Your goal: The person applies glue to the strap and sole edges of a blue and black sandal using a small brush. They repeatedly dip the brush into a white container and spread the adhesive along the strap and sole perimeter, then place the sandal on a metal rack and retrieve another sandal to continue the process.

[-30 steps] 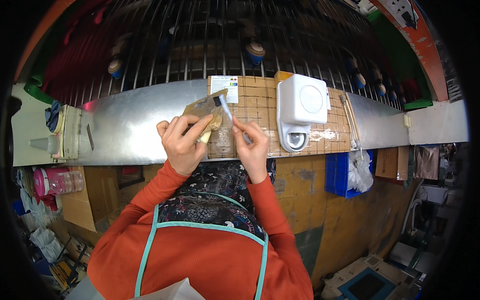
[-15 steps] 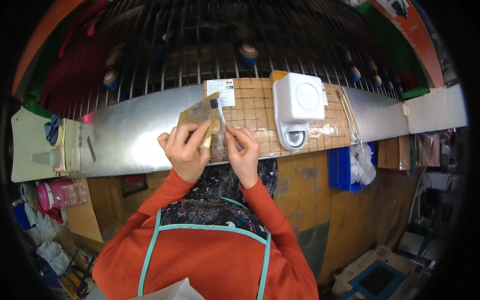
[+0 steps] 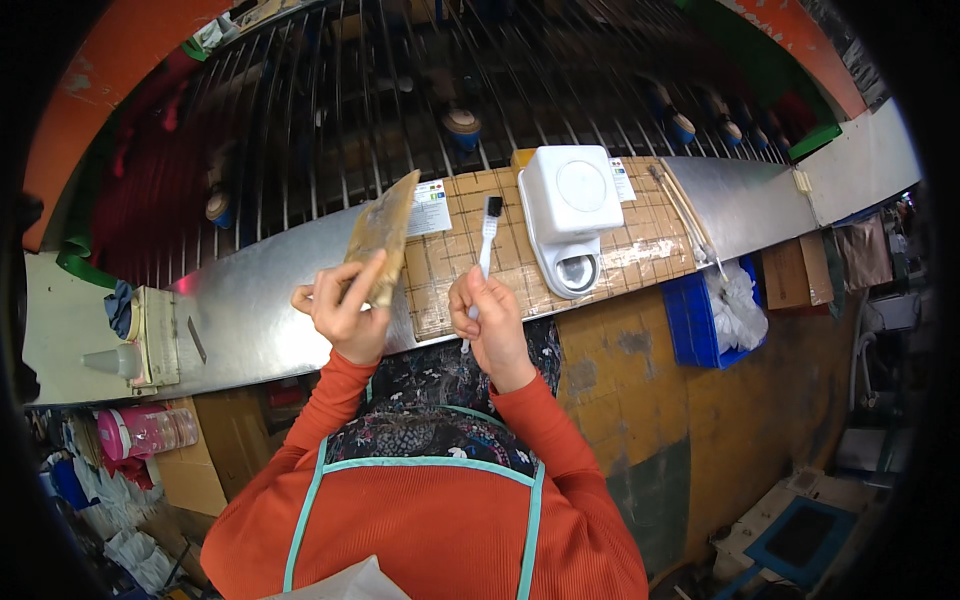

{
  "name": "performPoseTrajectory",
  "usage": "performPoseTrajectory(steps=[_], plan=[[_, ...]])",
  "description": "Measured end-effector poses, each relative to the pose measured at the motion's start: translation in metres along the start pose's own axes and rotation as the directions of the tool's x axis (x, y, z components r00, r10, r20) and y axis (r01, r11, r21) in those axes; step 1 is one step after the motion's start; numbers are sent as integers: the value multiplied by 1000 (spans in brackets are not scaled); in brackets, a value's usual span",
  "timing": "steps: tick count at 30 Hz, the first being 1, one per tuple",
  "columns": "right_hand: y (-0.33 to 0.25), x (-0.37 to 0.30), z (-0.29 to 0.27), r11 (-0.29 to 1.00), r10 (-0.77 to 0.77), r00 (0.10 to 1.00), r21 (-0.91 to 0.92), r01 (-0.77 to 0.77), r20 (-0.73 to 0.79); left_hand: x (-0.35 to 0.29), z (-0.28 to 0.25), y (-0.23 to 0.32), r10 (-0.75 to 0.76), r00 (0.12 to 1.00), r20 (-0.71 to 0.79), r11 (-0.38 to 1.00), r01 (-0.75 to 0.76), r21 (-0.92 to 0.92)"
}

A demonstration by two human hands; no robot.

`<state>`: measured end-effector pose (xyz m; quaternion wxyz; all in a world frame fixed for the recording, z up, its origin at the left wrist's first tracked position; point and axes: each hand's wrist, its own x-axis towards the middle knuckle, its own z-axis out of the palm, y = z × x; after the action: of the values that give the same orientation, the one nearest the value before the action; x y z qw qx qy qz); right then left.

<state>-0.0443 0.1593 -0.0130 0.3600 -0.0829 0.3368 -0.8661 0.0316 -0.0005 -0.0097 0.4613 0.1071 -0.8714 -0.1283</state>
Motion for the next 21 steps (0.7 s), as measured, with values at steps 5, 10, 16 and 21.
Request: performPoseTrajectory(steps=[5, 10, 16, 21], plan=[[-2, -1, 11, 955, -229, 967, -217, 201, -109, 0, 6, 19, 257, 964, -71, 964, -260, -51], [-39, -20, 1, 953, -290, 942, -141, 268, -168, 20, 30, 40, 471, 860, -196, 872, -487, -42], [-80, -44, -18, 879, -475, 847, -170, 445, -238, 49, 56, 77, 609, 764, -211, 772, -633, -63], [-136, -49, -78, 720, -693, 655, -271, 638, -301, 50, 78, 100, 503, 853, -140, 802, -521, -293]])
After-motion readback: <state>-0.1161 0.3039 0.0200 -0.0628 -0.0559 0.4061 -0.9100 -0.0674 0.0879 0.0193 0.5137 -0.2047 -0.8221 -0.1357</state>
